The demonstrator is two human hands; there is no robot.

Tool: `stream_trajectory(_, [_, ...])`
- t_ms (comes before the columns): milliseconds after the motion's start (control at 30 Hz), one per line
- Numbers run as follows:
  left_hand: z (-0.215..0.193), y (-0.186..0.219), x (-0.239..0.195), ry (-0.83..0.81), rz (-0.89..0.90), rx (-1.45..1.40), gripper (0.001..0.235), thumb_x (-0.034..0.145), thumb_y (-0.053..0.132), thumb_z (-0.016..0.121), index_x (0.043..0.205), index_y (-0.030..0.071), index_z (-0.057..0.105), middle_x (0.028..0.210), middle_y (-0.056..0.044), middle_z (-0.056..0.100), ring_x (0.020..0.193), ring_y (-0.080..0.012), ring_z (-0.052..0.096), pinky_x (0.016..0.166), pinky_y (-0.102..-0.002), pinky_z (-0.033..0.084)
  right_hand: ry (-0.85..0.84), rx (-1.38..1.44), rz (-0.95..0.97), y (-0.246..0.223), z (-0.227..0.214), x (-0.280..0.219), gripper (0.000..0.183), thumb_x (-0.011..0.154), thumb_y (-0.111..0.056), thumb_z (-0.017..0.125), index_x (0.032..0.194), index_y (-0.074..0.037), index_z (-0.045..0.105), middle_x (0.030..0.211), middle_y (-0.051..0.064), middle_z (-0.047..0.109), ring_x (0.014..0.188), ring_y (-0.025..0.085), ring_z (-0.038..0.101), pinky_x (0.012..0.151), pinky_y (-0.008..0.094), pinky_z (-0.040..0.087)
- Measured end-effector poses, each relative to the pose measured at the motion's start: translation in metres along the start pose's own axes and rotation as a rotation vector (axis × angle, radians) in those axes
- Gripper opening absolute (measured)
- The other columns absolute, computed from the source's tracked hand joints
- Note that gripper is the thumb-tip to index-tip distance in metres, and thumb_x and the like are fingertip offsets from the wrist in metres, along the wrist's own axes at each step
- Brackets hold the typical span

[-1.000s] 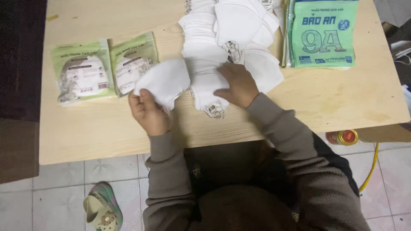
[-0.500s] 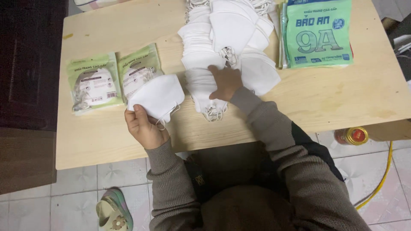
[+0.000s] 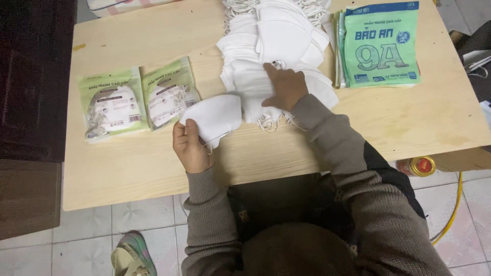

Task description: Folding and stacking white face masks on a wooden table

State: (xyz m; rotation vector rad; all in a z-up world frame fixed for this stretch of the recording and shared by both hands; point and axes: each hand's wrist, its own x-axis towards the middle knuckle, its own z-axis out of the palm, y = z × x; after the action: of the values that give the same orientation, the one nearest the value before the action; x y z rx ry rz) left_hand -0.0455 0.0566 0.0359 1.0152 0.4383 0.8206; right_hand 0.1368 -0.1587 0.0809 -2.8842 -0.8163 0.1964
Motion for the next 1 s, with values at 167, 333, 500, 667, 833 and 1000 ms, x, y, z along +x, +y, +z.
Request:
stream_trajectory(167, [0.008,-0.015,0.012,-0.018,-0.001,-0.015,0.015,0.103,0.017,0.062,0.108,0.003,0.063,0.087,-0.011,0.072,0.080,-0.0166,0.074,0.073,-0.030,0.064,0.223,-0.042,-0.074,-0.005,0.013,-0.018,0.118,0.075,-0.048,0.088,0.165,-0.014,0.019,0.144,0.024,0.053,0.128,0.045,0.053,0.106,0.059,0.034])
stream_trajectory(333, [0.028,-0.002,0.004,-0.023,-0.027,0.004,0.016,0.102,0.017,0.064,0.108,0.002,0.065,0.085,-0.012,0.071,0.077,-0.0178,0.074,0.071,-0.032,0.065,0.451,-0.015,-0.263,0.006,0.055,-0.026,0.076,0.087,-0.034,0.081,0.152,-0.010,0.050,0.144,0.020,0.055,0.132,0.042,0.048,0.110,0.059,0.027])
stream_trajectory(500, [0.017,-0.003,-0.002,0.037,-0.056,0.054,0.017,0.103,0.019,0.061,0.108,0.003,0.067,0.082,-0.010,0.071,0.074,-0.0165,0.074,0.068,-0.030,0.065,0.547,-0.024,-0.332,0.005,0.073,-0.029,0.062,0.100,-0.025,0.067,0.155,-0.008,0.045,0.155,0.024,0.043,0.141,0.045,0.041,0.117,0.064,0.023])
stream_trajectory(667, [-0.013,-0.033,0.018,0.052,-0.009,0.133,0.018,0.104,0.018,0.060,0.108,0.003,0.069,0.081,-0.011,0.072,0.072,-0.0156,0.072,0.068,-0.031,0.064,0.679,-0.041,-0.388,0.013,0.085,-0.026,0.042,0.104,-0.024,0.063,0.143,-0.010,0.058,0.145,0.020,0.054,0.138,0.041,0.048,0.117,0.063,0.029])
stream_trajectory(833, [-0.014,-0.026,0.014,0.058,0.164,0.269,0.018,0.106,0.017,0.057,0.110,0.003,0.068,0.085,-0.007,0.068,0.078,-0.0098,0.065,0.069,-0.025,0.057,0.772,0.260,-0.423,0.018,0.067,-0.037,0.019,0.107,-0.024,0.061,0.109,-0.009,0.073,0.116,0.010,0.070,0.128,0.032,0.060,0.120,0.055,0.033])
stream_trajectory(1000, [0.036,0.024,-0.026,-0.174,0.429,0.466,0.024,0.108,0.012,0.054,0.121,0.000,0.070,0.111,-0.022,0.072,0.108,-0.0259,0.066,0.094,-0.045,0.054,0.454,0.933,-0.291,0.023,0.017,-0.062,0.015,0.101,-0.011,0.071,0.115,-0.008,0.074,0.098,0.008,0.074,0.099,0.030,0.074,0.088,0.042,0.059])
